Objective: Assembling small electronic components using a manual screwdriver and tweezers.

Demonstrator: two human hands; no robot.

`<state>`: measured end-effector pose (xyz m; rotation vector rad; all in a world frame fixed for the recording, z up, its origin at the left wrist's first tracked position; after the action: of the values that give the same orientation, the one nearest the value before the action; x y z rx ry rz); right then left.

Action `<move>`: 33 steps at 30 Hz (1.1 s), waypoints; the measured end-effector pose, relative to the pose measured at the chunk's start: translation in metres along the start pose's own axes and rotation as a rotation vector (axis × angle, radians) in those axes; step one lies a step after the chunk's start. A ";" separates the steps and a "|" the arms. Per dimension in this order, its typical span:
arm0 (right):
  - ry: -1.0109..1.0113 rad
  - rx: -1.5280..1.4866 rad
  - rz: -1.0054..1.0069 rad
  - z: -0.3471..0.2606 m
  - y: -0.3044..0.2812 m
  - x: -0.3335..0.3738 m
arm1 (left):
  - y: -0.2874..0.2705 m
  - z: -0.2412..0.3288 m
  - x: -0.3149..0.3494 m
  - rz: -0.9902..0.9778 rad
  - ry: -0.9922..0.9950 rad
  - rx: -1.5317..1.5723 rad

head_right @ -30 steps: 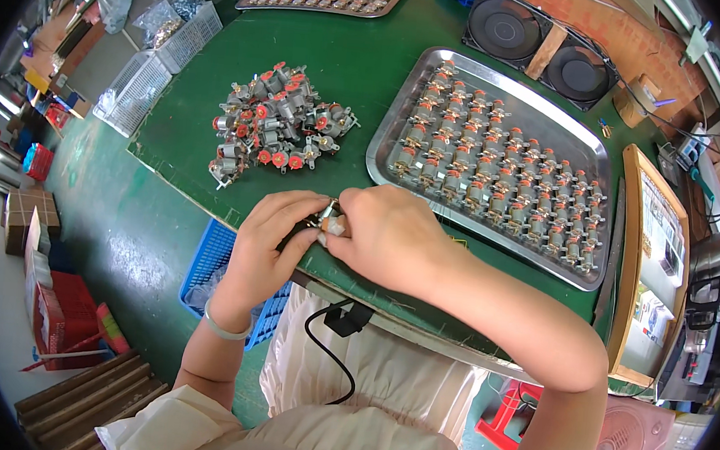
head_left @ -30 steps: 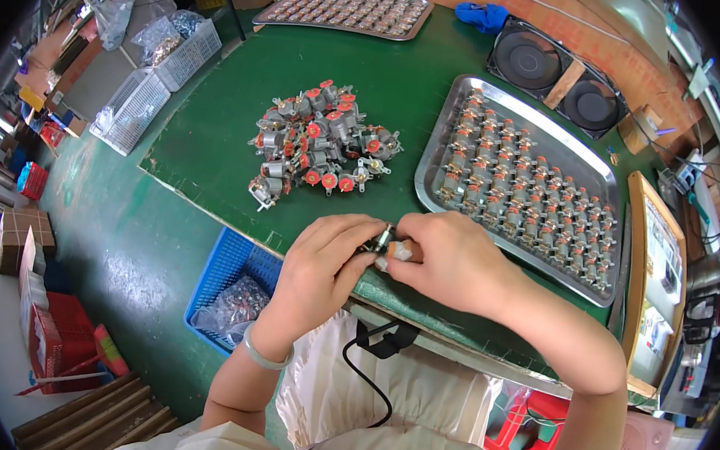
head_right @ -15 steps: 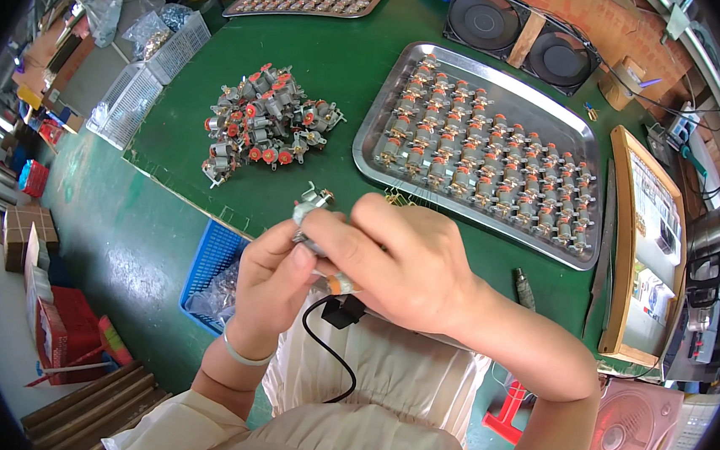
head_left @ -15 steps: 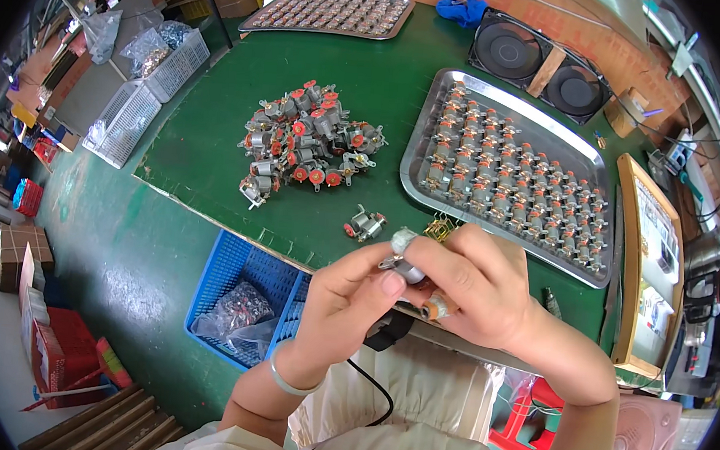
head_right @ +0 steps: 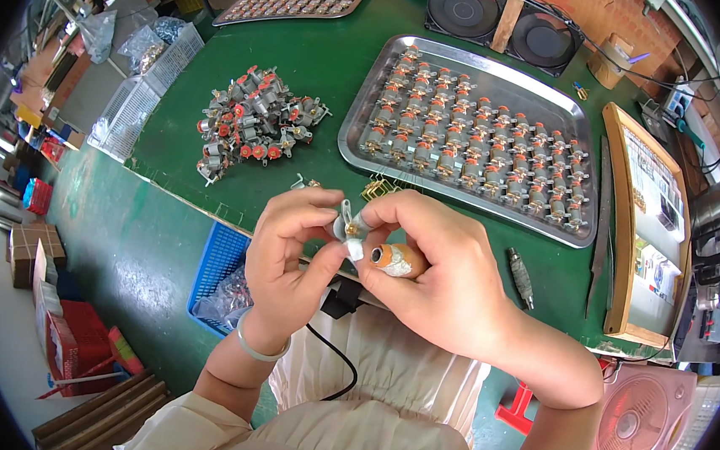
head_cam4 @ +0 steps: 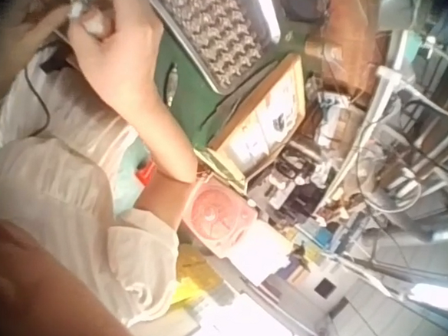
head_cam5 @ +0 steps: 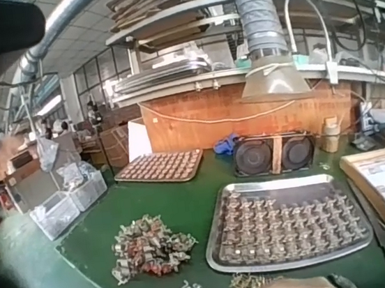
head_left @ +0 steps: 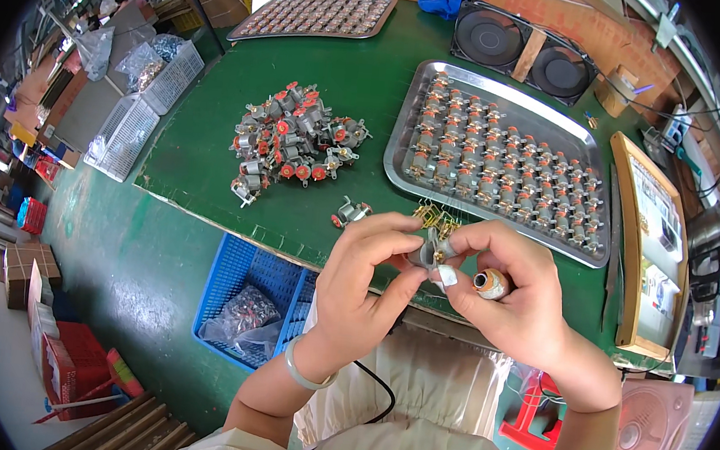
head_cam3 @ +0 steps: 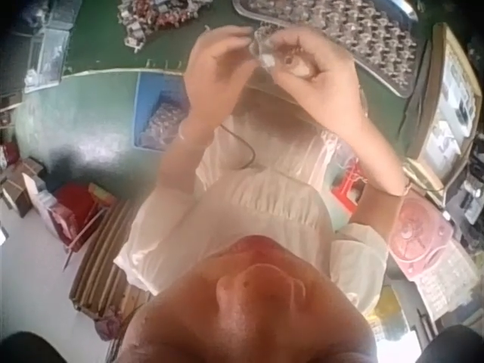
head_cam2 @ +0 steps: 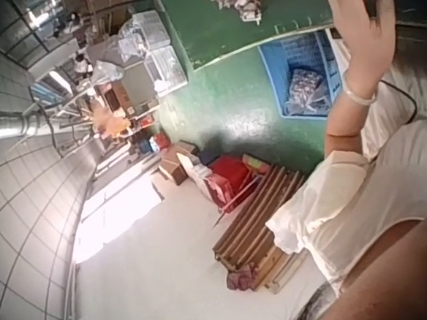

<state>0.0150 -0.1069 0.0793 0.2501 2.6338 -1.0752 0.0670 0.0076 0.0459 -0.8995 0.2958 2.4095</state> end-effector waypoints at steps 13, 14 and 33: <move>-0.377 0.441 0.184 -0.027 -0.011 0.008 | 0.013 -0.013 0.003 -0.057 -0.214 0.266; -0.376 0.441 0.185 -0.027 -0.010 0.009 | 0.013 -0.008 0.001 -0.072 -0.167 0.158; 0.124 0.244 0.057 0.071 -0.032 0.019 | 0.000 -0.051 0.011 0.083 -0.537 0.577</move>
<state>0.0022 -0.1789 0.0453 0.4544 2.5800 -1.4044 0.0875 -0.0074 -0.0001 0.0186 0.7691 2.3282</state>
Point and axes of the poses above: each hand's wrist, its own x-axis away from the middle knuckle, its own y-axis out of the palm, z = x × y, the point moved 9 cm from there along -x, towards the middle knuckle, and after that the axes turned 11 degrees about x, right-handed, at the moved point
